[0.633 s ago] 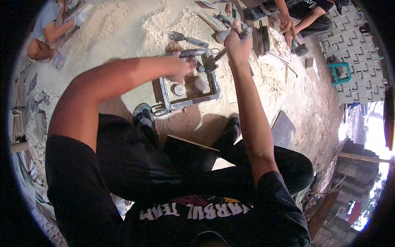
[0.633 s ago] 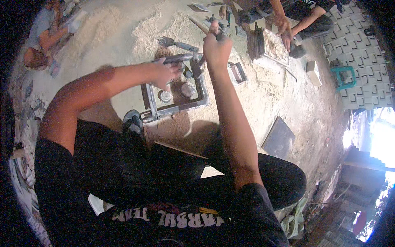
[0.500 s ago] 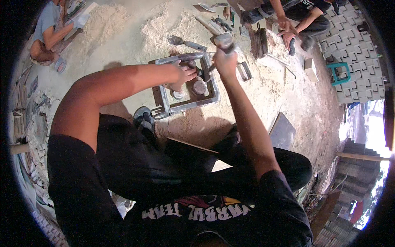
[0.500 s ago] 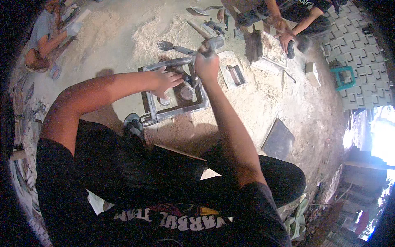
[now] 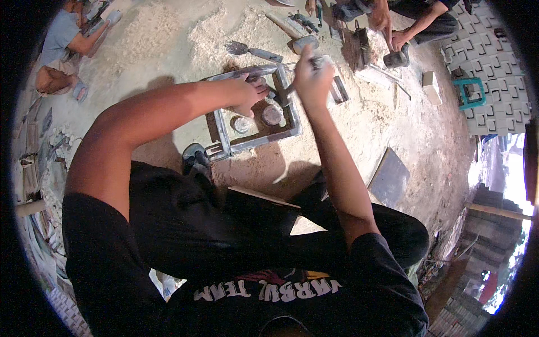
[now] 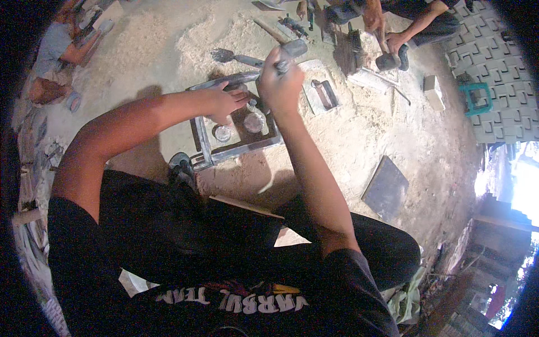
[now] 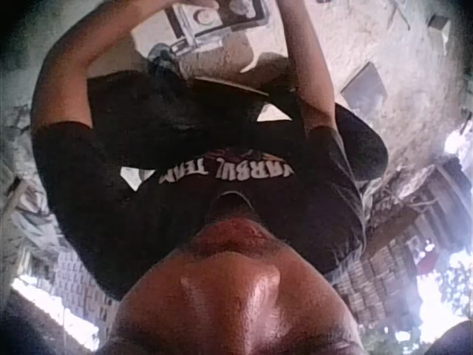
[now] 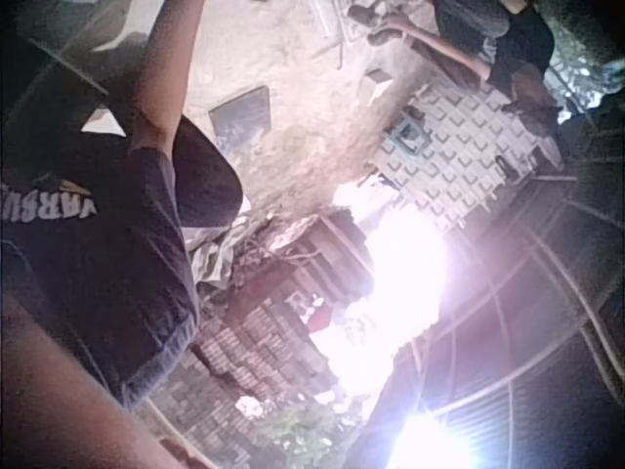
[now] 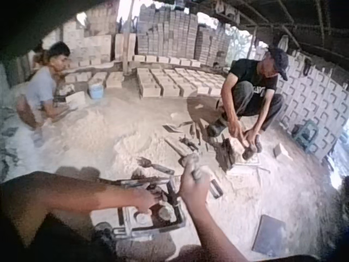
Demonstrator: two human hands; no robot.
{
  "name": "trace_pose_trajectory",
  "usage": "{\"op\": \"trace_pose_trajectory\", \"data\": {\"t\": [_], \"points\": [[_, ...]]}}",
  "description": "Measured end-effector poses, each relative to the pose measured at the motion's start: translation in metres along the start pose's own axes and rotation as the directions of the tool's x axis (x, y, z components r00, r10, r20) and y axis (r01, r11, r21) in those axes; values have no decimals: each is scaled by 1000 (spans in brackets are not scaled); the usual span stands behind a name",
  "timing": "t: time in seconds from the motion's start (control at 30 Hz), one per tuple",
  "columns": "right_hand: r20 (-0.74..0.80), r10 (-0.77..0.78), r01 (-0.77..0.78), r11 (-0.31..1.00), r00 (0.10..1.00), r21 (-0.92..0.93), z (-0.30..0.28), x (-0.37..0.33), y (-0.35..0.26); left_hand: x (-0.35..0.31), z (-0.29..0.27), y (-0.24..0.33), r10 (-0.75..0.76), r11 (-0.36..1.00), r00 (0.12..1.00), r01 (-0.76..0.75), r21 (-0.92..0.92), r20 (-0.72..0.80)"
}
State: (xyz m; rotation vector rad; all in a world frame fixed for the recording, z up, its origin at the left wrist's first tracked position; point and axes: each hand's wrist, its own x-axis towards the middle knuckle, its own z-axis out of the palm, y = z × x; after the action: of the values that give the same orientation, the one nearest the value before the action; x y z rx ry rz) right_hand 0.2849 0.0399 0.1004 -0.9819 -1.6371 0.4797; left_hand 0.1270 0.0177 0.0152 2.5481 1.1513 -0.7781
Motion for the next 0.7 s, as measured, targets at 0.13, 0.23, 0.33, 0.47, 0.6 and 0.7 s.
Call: {"op": "trace_pose_trajectory", "data": {"t": [0.13,0.23,0.33,0.47,0.6,0.7], "points": [[99,172,-167,984,980,-58,-4,25,32,1,-4,3,-18,998,1000,17,59,14],[58,155,-161,977,986,137,-15,8,4,0,1,-5,66,997,998,-65,-39,23],[194,148,-163,984,970,66,-19,-23,27,1,-2,-5,212,976,973,-214,-24,-91],[133,376,-397,892,917,215,-44,-14,-23,2,3,-5,261,962,955,-269,-37,-141],[155,314,-327,943,937,68,-30,-31,6,17,-9,1,236,969,967,-241,-43,-100],[140,446,-460,882,884,99,-46,-16,-12,19,-7,-2,194,978,978,-199,-69,-70]]}}
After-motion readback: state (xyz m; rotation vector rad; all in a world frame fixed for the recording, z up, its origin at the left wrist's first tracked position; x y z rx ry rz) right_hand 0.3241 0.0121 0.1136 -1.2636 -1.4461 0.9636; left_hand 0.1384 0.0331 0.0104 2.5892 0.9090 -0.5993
